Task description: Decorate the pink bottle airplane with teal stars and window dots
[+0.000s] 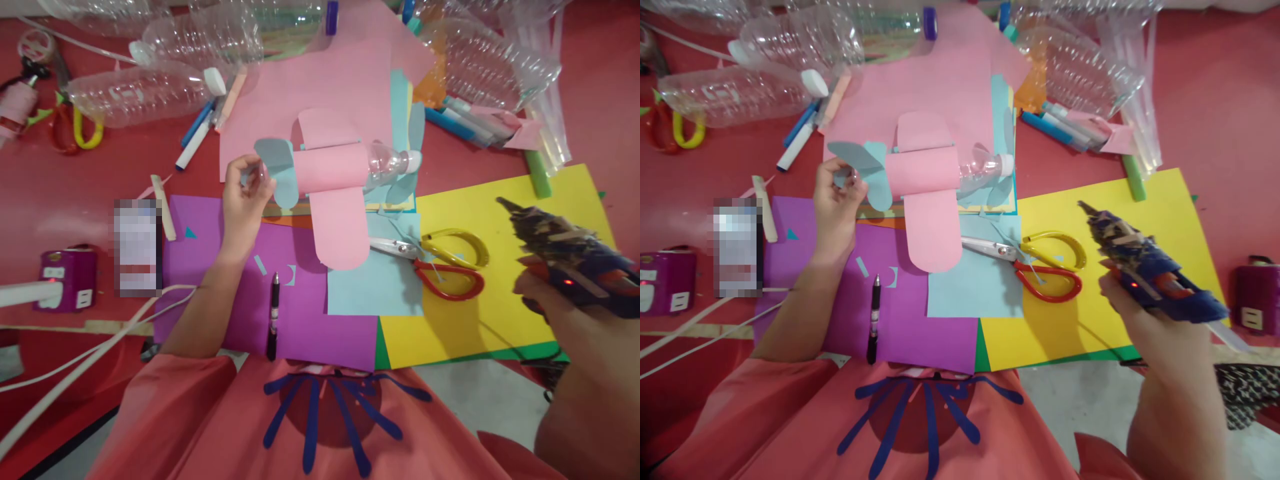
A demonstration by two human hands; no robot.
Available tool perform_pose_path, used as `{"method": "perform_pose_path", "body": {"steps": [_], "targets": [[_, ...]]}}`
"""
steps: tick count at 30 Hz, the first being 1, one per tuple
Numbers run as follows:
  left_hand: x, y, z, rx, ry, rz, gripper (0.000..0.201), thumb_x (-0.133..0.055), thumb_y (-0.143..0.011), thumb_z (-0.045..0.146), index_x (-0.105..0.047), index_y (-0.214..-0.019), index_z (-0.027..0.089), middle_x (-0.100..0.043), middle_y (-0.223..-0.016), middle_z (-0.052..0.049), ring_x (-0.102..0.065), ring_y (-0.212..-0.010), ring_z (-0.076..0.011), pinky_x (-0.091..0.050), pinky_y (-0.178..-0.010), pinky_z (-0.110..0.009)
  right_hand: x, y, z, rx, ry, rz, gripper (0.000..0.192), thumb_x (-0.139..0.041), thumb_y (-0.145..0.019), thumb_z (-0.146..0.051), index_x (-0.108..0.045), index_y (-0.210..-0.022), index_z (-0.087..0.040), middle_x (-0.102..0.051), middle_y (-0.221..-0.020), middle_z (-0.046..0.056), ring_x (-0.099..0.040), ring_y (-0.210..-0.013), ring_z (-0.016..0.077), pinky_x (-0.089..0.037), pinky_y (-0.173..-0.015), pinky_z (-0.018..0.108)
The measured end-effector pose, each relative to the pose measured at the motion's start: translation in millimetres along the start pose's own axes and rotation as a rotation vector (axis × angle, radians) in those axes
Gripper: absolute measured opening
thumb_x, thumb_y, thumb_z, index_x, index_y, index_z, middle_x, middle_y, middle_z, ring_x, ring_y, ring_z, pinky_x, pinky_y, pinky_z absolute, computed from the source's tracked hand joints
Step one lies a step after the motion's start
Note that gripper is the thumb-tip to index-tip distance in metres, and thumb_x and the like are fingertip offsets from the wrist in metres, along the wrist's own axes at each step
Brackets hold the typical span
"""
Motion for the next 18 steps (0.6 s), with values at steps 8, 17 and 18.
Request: {"method": "perform_pose_path", "body": {"steps": [8, 17, 18], "targets": [[-9.4, 9.5, 10.8, 0.045, -0.005, -0.062, 0.042, -0.071, -0.084, 0.051, -0.059, -0.120, 0.032, -0.062, -0.129, -0.003, -0.059, -0.126, -0.0243, -0.049, -0.111, -0.046, -64.9, 20.3, -54.2, 0.259, -0.049, -0.311, 0.018, -0.070, -0.070, -0.039, -0.060, -0.069, -0.024, -0.061, -0.059, 0.001, -0.056, -0.050, 0.0168, -0.045, -0.046, 0.029], [-8.7, 10.7, 7.7, 0.059, -0.011, -0.082, 0.044, -0.070, -0.084, 0.053, -0.059, -0.121, 0.032, -0.061, -0.131, -0.003, -0.058, -0.128, -0.0248, -0.049, -0.111, -0.043, -111.4, 11.6, -87.8, 0.807, 0.091, -0.324, 0.008, -0.055, -0.081, -0.029, -0.049, -0.077, -0.024, -0.053, -0.057, -0.003, -0.047, -0.046, 0.0135, -0.032, -0.047, 0.024], [-8.8, 10.6, 7.9, 0.063, -0.014, -0.086, 0.044, -0.070, -0.084, 0.054, -0.059, -0.121, 0.031, -0.061, -0.131, -0.004, -0.058, -0.128, -0.0249, -0.049, -0.111, -0.043, -114.3, 11.3, -88.2, 0.848, 0.102, -0.318, 0.010, -0.054, -0.083, -0.030, -0.049, -0.077, -0.024, -0.053, -0.058, -0.002, -0.047, -0.047, 0.0138, -0.032, -0.047, 0.025]]}}
Point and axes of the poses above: each hand's wrist, its own y-axis away from the middle knuckle, its own x-axis out of the back of the hand, z = x × y, the point moved 1 cm from there along -y, towards the middle knuckle
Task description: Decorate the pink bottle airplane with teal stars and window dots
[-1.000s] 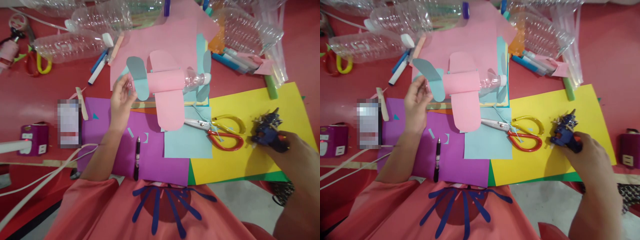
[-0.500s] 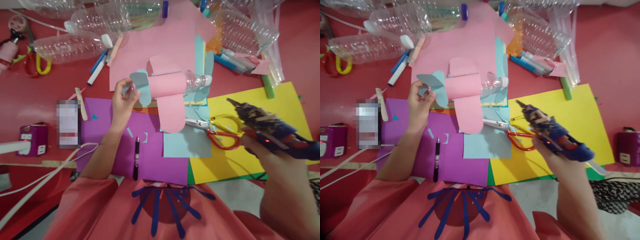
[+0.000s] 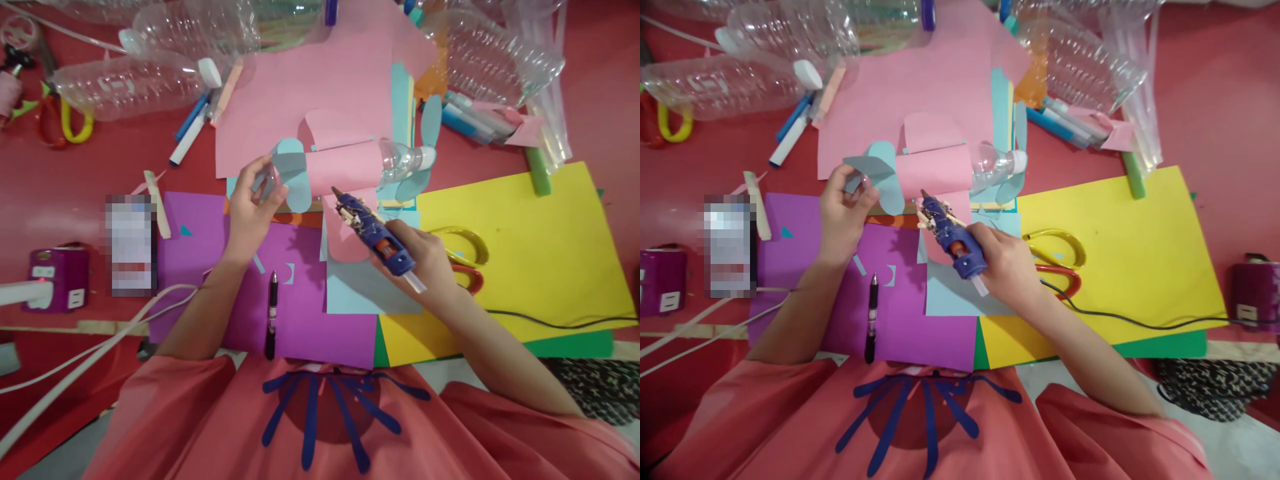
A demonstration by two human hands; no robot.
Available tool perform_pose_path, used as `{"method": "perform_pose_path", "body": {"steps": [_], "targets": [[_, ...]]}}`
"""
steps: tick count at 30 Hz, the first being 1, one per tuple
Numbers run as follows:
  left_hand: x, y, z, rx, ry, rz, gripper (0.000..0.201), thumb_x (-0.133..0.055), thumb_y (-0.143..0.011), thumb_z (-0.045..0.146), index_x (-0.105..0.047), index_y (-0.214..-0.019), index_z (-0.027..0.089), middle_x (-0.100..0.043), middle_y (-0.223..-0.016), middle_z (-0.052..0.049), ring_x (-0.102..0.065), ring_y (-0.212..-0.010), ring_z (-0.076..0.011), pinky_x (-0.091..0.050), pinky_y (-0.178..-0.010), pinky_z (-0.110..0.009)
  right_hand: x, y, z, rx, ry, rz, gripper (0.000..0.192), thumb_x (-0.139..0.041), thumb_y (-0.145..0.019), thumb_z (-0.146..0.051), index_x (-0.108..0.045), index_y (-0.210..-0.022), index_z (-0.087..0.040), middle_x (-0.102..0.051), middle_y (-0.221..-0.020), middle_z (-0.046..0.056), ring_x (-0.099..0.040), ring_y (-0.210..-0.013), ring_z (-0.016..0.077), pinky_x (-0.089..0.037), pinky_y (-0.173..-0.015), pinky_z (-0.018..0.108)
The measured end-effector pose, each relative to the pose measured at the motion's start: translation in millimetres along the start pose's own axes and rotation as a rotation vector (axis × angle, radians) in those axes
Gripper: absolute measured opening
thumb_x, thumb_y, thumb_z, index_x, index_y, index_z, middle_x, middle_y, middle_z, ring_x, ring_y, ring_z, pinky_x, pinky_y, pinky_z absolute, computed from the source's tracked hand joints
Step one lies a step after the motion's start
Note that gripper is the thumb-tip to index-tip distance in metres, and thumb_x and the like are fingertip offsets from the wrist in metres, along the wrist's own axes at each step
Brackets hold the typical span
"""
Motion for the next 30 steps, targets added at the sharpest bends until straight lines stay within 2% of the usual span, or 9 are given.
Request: {"method": "perform_pose_path", "body": {"steps": [3, 5, 9, 12, 18, 24, 30], "targets": [[-0.4, 0.0, 1.0, 0.013, 0.000, -0.003, 0.044, -0.070, -0.084, 0.054, -0.059, -0.120, 0.032, -0.060, -0.133, -0.004, -0.058, -0.128, -0.0248, -0.049, -0.111, -0.043, -7.2, -0.7, 0.2, 0.075, 0.034, -0.005, 0.018, -0.050, -0.089, -0.037, -0.053, -0.078, -0.023, -0.055, -0.061, 0.000, -0.048, -0.049, 0.0140, -0.033, -0.047, 0.025], [-0.5, 0.1, 2.1, 0.013, 0.000, -0.007, 0.043, -0.070, -0.084, 0.054, -0.059, -0.120, 0.033, -0.059, -0.134, -0.004, -0.057, -0.129, -0.0250, -0.049, -0.112, -0.043, -11.2, 0.9, 1.0, 0.071, 0.053, 0.028, 0.022, -0.048, -0.091, -0.040, -0.056, -0.081, -0.022, -0.060, -0.072, 0.003, -0.052, -0.055, 0.0148, -0.037, -0.049, 0.025], [0.1, 0.2, 4.4, -0.001, -0.014, -0.014, 0.042, -0.069, -0.085, 0.053, -0.059, -0.121, 0.033, -0.059, -0.134, -0.004, -0.057, -0.130, -0.0255, -0.048, -0.112, -0.046, -15.1, 4.3, 4.0, 0.072, 0.048, 0.115, 0.013, -0.053, -0.089, -0.035, -0.057, -0.087, -0.023, -0.065, -0.096, 0.009, -0.064, -0.078, 0.0198, -0.048, -0.056, 0.029], [0.5, 0.3, 5.9, 0.002, -0.014, -0.016, 0.043, -0.070, -0.084, 0.054, -0.059, -0.120, 0.034, -0.059, -0.134, -0.003, -0.056, -0.130, -0.0252, -0.048, -0.113, -0.046, -14.5, 4.8, 5.8, 0.067, 0.025, 0.124, 0.007, -0.055, -0.088, -0.031, -0.054, -0.087, -0.024, -0.064, -0.090, 0.007, -0.063, -0.077, 0.0196, -0.048, -0.055, 0.029], [-0.2, -0.2, 6.3, 0.020, -0.028, -0.003, 0.043, -0.070, -0.083, 0.055, -0.060, -0.119, 0.033, -0.060, -0.133, -0.003, -0.058, -0.128, -0.0245, -0.049, -0.111, -0.043, -16.2, 3.5, 4.7, 0.040, 0.022, 0.118, 0.010, -0.052, -0.089, -0.032, -0.050, -0.083, -0.024, -0.061, -0.083, 0.005, -0.060, -0.070, 0.0181, -0.044, -0.053, 0.027], [-0.2, -1.4, 3.8, 0.003, -0.025, 0.005, 0.045, -0.070, -0.082, 0.056, -0.060, -0.119, 0.032, -0.061, -0.132, -0.004, -0.058, -0.127, -0.0235, -0.050, -0.110, -0.043, -21.3, 2.9, 5.6, 0.075, 0.007, 0.153, 0.010, -0.052, -0.090, -0.032, -0.050, -0.085, -0.024, -0.060, -0.082, 0.004, -0.059, -0.067, 0.0174, -0.043, -0.053, 0.027], [-0.5, -0.9, 3.8, 0.004, -0.023, -0.001, 0.043, -0.069, -0.083, 0.056, -0.059, -0.118, 0.034, -0.061, -0.132, -0.002, -0.058, -0.128, -0.0238, -0.049, -0.111, -0.044, -22.2, 2.7, 5.7, 0.032, 0.017, 0.146, 0.016, -0.051, -0.091, -0.036, -0.047, -0.081, -0.024, -0.059, -0.080, 0.003, -0.056, -0.064, 0.0163, -0.041, -0.051, 0.026]]}}
Point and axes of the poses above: each hand's wrist, its own y-axis away from the middle knuckle, its own x-axis out of the back of the hand, z = x × y, the point moved 1 cm from there along -y, towards the middle knuckle
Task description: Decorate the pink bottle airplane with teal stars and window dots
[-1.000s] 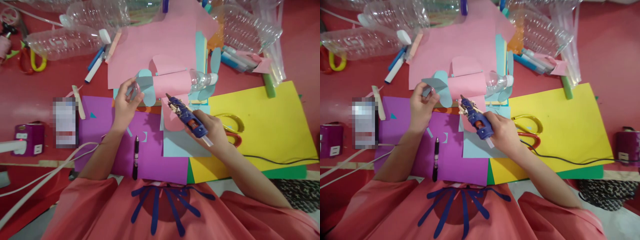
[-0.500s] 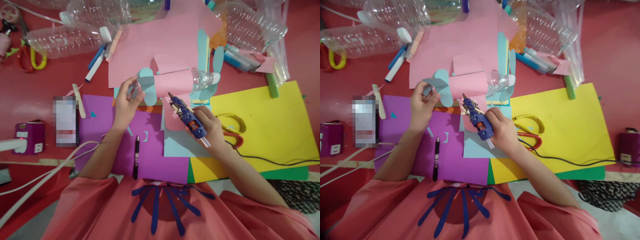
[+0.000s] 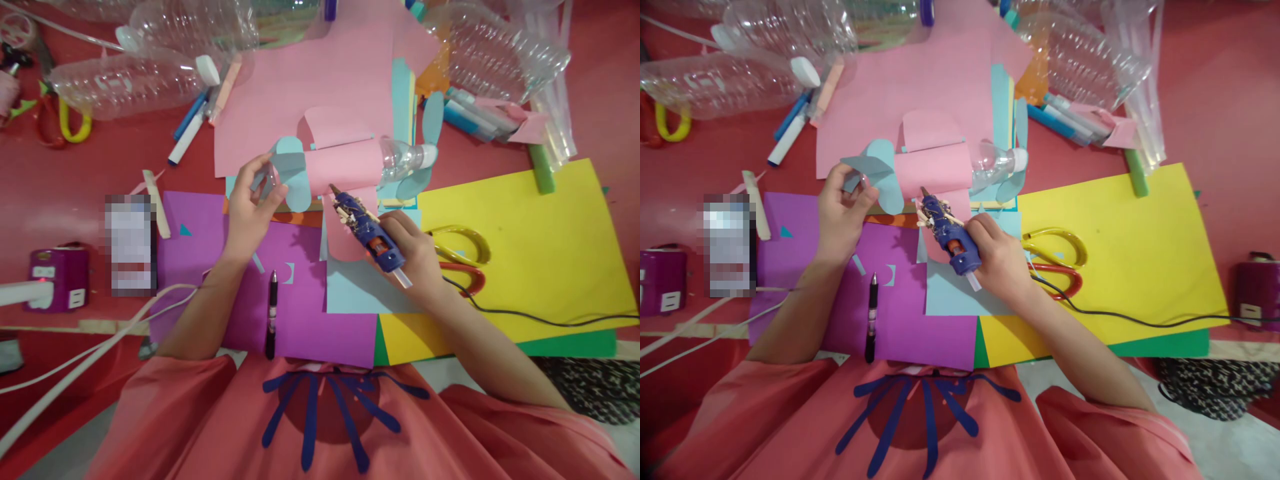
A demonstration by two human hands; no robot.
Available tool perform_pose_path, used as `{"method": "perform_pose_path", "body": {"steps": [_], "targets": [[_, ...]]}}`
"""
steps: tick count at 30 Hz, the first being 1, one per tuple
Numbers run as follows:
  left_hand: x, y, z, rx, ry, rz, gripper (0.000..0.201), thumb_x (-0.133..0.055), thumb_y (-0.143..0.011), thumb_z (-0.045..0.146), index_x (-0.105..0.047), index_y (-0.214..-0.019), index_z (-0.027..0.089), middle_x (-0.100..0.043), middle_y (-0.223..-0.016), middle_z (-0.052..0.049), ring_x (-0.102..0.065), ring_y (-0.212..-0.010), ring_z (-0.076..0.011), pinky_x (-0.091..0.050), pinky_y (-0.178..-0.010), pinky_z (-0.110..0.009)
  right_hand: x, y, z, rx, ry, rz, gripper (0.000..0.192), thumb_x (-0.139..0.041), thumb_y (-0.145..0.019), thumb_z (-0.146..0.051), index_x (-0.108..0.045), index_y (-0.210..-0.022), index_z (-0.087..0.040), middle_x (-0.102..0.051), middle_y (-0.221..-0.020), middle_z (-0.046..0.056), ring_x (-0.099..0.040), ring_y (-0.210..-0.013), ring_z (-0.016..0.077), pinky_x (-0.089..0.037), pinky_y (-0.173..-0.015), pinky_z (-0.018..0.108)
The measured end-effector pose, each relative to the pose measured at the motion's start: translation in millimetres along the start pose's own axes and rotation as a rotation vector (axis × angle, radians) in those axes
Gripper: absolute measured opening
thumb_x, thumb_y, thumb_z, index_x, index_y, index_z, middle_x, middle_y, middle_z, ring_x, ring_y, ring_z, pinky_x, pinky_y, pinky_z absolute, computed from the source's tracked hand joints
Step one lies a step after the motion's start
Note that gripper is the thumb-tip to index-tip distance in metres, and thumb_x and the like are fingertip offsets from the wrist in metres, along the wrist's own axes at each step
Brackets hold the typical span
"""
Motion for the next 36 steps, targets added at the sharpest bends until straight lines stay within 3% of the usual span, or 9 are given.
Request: {"method": "perform_pose_path", "body": {"steps": [18, 26, 36], "targets": [[1.1, -0.4, -4.9, -0.014, -0.011, 0.002, 0.044, -0.069, -0.083, 0.054, -0.059, -0.120, 0.033, -0.061, -0.130, -0.004, -0.059, -0.125, -0.0255, -0.050, -0.109, -0.045, 15.5, 3.1, 9.0, -0.119, -0.026, -0.046, 0.017, -0.056, -0.080, -0.028, -0.040, -0.076, -0.025, -0.049, -0.073, 0.000, -0.043, -0.055, 0.0139, -0.035, -0.050, 0.026], [1.1, 0.0, -5.3, 0.002, -0.002, -0.009, 0.045, -0.068, -0.084, 0.056, -0.057, -0.120, 0.032, -0.060, -0.130, -0.003, -0.057, -0.127, -0.0248, -0.048, -0.112, -0.046, 24.5, 3.7, 12.5, -0.115, -0.022, -0.009, 0.020, -0.058, -0.081, -0.030, -0.040, -0.074, -0.024, -0.048, -0.070, -0.001, -0.045, -0.054, 0.0131, -0.037, -0.049, 0.025], [-0.1, 0.1, -1.0, -0.005, -0.030, 0.009, 0.040, -0.067, -0.085, 0.053, -0.059, -0.118, 0.032, -0.062, -0.128, -0.004, -0.059, -0.125, -0.0246, -0.051, -0.109, -0.045, 32.4, 9.5, 19.1, -0.116, 0.007, 0.032, 0.026, -0.058, -0.081, -0.024, -0.035, -0.070, -0.025, -0.043, -0.066, -0.003, -0.038, -0.049, 0.0116, -0.032, -0.046, 0.025]]}}
Point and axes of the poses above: each hand's wrist, its own y-axis away from the middle knuckle, its own x-axis out of the back of the hand, z = x × y, the point moved 1 cm from there along -y, towards the middle knuckle
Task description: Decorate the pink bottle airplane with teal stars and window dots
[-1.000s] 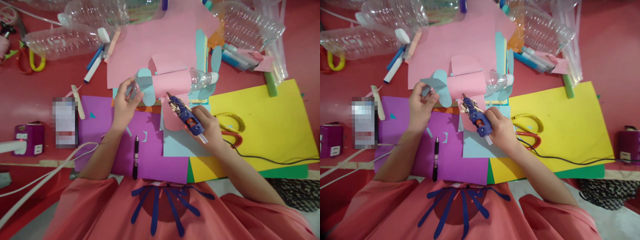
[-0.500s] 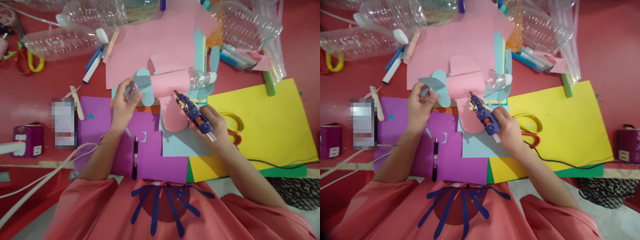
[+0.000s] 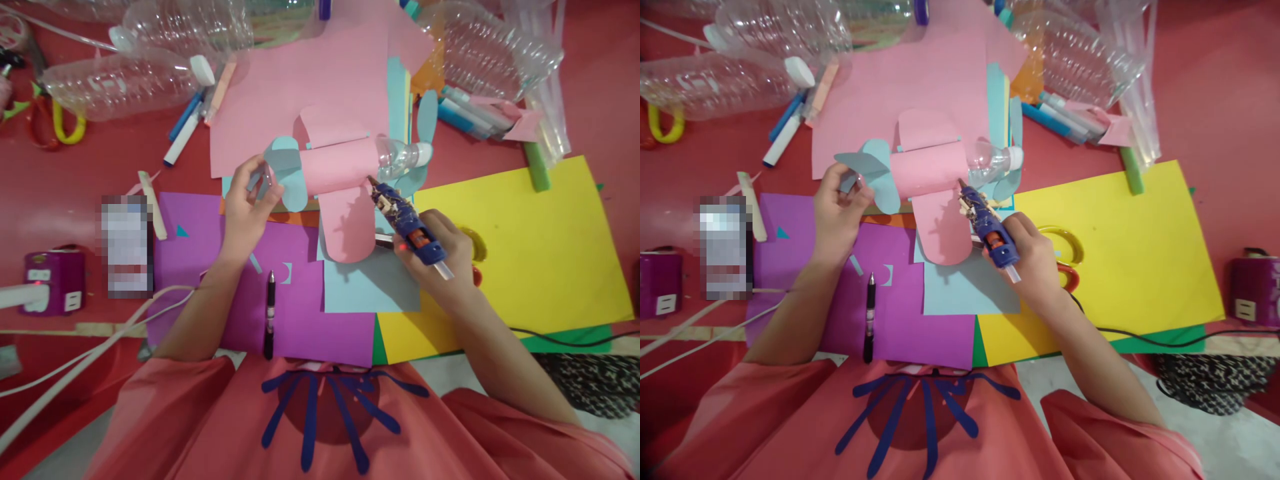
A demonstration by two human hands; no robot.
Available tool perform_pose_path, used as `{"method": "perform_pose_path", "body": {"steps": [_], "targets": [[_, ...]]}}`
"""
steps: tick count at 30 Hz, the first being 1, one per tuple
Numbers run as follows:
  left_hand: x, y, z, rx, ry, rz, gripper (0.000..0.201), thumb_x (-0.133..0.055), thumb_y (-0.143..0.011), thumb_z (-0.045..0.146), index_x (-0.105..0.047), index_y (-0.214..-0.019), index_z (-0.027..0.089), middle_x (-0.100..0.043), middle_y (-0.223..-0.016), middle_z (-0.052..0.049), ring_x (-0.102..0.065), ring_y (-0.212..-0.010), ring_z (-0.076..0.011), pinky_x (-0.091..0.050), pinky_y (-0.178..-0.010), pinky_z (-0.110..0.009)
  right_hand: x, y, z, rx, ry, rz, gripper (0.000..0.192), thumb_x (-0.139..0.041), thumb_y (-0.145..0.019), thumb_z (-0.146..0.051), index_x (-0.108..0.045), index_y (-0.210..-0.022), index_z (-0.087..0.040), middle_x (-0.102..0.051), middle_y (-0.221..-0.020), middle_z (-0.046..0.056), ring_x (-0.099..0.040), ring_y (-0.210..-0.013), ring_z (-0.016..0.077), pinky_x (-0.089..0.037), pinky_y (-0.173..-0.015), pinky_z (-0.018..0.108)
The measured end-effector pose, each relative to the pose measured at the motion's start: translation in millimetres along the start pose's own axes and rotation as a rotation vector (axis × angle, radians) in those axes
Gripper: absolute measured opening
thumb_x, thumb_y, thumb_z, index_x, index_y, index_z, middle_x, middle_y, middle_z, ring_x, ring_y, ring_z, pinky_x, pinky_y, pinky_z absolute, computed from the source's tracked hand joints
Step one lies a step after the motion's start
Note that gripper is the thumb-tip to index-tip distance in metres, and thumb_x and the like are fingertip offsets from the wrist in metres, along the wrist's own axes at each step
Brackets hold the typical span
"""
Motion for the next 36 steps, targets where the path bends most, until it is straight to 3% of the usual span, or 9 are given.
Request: {"method": "perform_pose_path", "body": {"steps": [13, 25, 36], "targets": [[1.8, 0.0, -5.1, -0.055, -0.026, -0.020, 0.041, -0.066, -0.088, 0.051, -0.057, -0.123, 0.032, -0.061, -0.131, -0.004, -0.059, -0.125, -0.0245, -0.052, -0.108, -0.043, -6.8, -6.6, -12.6, -0.018, -0.038, -0.082, 0.023, -0.057, -0.080, -0.027, -0.036, -0.071, -0.024, -0.044, -0.068, -0.002, -0.039, -0.052, 0.0115, -0.034, -0.049, 0.025], [2.4, 0.8, -3.1, -0.077, -0.054, -0.033, 0.042, -0.066, -0.090, 0.047, -0.055, -0.128, 0.033, -0.059, -0.134, -0.005, -0.058, -0.128, -0.0245, -0.052, -0.108, -0.043, -18.6, -14.2, -24.5, 0.117, -0.065, -0.087, 0.016, -0.054, -0.079, -0.022, -0.039, -0.077, -0.025, -0.047, -0.070, -0.002, -0.043, -0.055, 0.0130, -0.034, -0.050, 0.024], [2.6, 0.5, -3.8, -0.086, -0.079, -0.032, 0.040, -0.064, -0.091, 0.047, -0.054, -0.127, 0.032, -0.060, -0.134, -0.005, -0.059, -0.126, -0.0236, -0.053, -0.107, -0.042, -13.3, -11.6, -21.2, 0.035, -0.061, -0.111, 0.019, -0.055, -0.077, -0.023, -0.036, -0.073, -0.025, -0.044, -0.068, -0.003, -0.039, -0.052, 0.0120, -0.033, -0.048, 0.024]]}}
Point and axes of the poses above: each hand's wrist, its own y-axis away from the middle knuckle, its own x-axis out of the back of the hand, z = x × y, the point moved 1 cm from there along -y, towards the middle knuckle
